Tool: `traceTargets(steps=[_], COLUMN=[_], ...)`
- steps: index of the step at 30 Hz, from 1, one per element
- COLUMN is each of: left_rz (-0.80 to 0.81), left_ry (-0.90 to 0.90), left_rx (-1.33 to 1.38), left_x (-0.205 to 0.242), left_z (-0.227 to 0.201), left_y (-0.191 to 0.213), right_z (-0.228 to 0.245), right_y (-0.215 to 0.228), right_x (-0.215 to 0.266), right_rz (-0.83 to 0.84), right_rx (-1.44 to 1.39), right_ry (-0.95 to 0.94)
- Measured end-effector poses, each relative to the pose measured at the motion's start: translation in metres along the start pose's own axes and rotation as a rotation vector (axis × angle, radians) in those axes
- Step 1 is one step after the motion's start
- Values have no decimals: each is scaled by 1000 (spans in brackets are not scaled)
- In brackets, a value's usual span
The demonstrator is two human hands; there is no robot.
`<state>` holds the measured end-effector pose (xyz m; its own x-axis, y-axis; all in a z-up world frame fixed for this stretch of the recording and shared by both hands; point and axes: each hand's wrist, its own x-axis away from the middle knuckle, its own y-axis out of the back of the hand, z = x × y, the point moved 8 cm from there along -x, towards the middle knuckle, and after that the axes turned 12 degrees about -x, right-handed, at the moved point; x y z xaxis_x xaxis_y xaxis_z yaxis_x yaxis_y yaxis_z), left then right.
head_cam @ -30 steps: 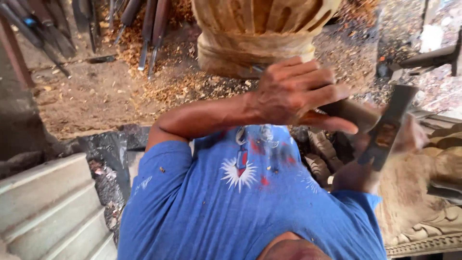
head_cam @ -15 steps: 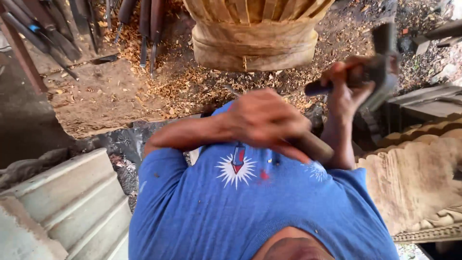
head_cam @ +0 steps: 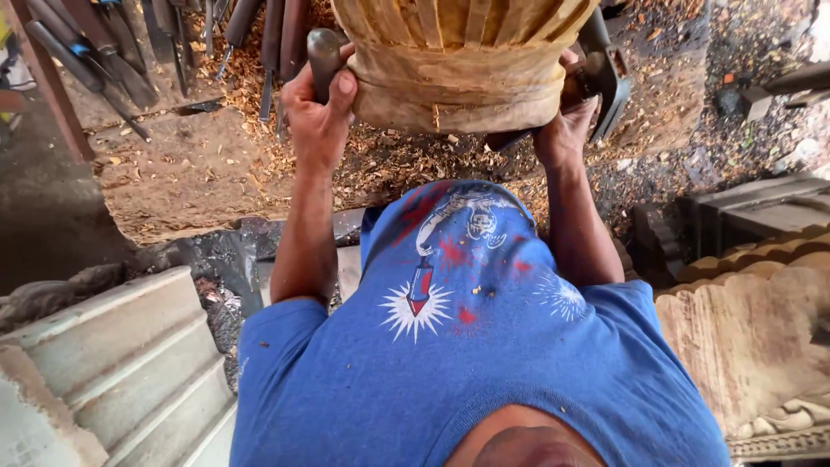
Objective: The person carves a wooden object, striking a chisel with a hammer to remove small pieces and shape the base of the item.
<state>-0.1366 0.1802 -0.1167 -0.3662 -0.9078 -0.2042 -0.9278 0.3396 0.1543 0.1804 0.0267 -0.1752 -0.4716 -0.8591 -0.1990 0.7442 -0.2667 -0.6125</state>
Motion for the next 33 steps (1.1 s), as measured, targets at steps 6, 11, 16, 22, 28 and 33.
traceTargets(steps=[6,11,16,22,28,33], left_rz=[-63,-193,247,157,360,248], left_ry=[-66,-214,-542,-506,-890,-1137], left_rx=[-123,-381,-722,-825,-492,-451], left_x=[13,37,59,56,87,76], left_z=[-23,-98,-172,-201,-221,-240], left_y=[3,6,-63,-39,-128,-190], right_z=[-1,6,19,50,81,135], right_y=[10,21,4,42,42,18], right_x=[-8,-8,-5,18,32,66], right_rz=[-1,-38,-88,-134,-236,-323], right_rx=[-64,4,50,155,251,408], right_ry=[-42,-46,-18,2,-110,41])
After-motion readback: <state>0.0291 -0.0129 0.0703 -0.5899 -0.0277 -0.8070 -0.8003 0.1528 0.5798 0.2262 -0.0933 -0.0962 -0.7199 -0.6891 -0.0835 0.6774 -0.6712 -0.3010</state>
